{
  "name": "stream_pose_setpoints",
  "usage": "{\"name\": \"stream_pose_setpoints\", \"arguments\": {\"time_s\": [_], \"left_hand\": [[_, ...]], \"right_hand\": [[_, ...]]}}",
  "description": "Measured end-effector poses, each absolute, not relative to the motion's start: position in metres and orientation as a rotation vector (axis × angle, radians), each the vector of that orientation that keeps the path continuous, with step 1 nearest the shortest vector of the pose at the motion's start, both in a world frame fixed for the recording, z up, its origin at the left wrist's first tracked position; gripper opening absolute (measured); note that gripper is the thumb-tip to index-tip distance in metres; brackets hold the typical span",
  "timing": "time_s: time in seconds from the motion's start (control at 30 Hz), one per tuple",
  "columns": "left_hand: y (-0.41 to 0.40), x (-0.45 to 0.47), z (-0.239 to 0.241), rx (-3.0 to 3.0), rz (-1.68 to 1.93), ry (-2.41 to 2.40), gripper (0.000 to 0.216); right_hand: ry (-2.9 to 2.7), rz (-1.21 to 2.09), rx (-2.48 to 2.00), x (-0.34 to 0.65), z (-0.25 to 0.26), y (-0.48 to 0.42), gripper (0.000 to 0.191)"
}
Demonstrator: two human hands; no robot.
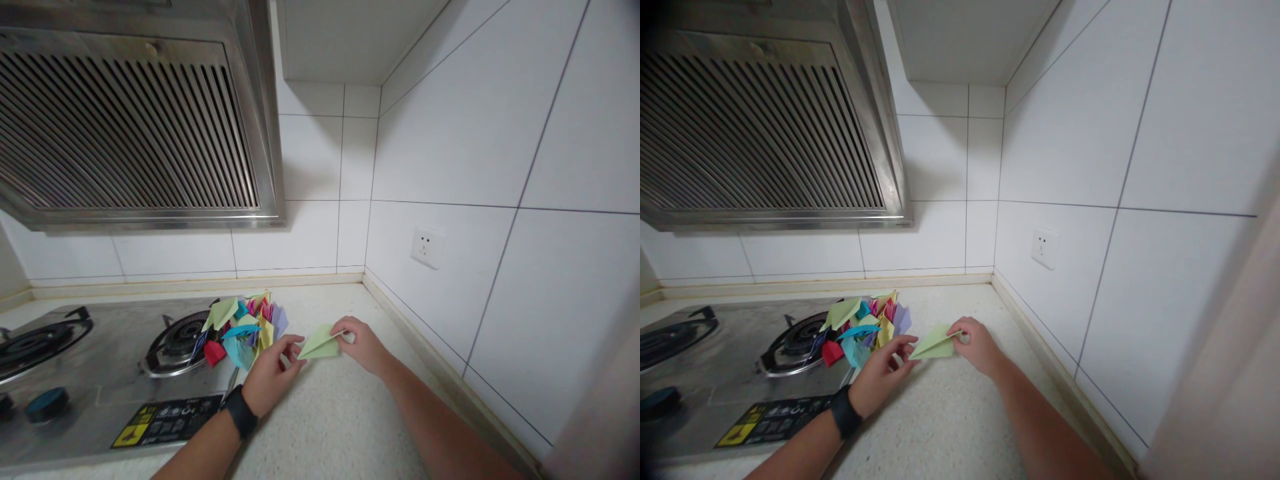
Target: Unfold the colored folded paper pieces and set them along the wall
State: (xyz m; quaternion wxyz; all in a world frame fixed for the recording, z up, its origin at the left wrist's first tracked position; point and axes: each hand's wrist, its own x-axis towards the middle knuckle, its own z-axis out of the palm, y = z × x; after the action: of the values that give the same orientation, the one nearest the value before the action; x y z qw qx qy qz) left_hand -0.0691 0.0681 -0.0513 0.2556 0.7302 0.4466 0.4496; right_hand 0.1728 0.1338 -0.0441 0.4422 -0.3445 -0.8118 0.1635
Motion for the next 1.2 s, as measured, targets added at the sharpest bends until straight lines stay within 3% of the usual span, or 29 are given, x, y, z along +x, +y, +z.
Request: {"name": "stream_pose_setpoints", "arguments": {"time_s": [0.13, 0.3, 0.5, 0.8, 1.2], "left_hand": [[0.07, -0.07, -0.052, 1.972, 1.239, 1.22, 0.027], [0.069, -0.07, -0.053, 1.989, 1.233, 1.226, 0.049], [0.07, -0.071, -0.05, 2.025, 1.26, 1.268, 0.028], [0.078, -0.077, -0.053, 2.061, 1.374, 1.338, 0.02], [0.084, -0.081, -0.055, 1.831, 1.386, 1.231, 0.03]], "right_hand": [[-2.034, 0.384, -0.843, 0.171, -0.044, 0.133, 0.017], [-2.058, 0.309, -0.833, 0.17, -0.04, 0.128, 0.017], [-2.073, 0.247, -0.811, 0.167, -0.036, 0.124, 0.016], [-2.114, 0.227, -0.777, 0.166, -0.037, 0.124, 0.015], [-2.002, 0.471, -0.99, 0.164, -0.04, 0.124, 0.008]]}}
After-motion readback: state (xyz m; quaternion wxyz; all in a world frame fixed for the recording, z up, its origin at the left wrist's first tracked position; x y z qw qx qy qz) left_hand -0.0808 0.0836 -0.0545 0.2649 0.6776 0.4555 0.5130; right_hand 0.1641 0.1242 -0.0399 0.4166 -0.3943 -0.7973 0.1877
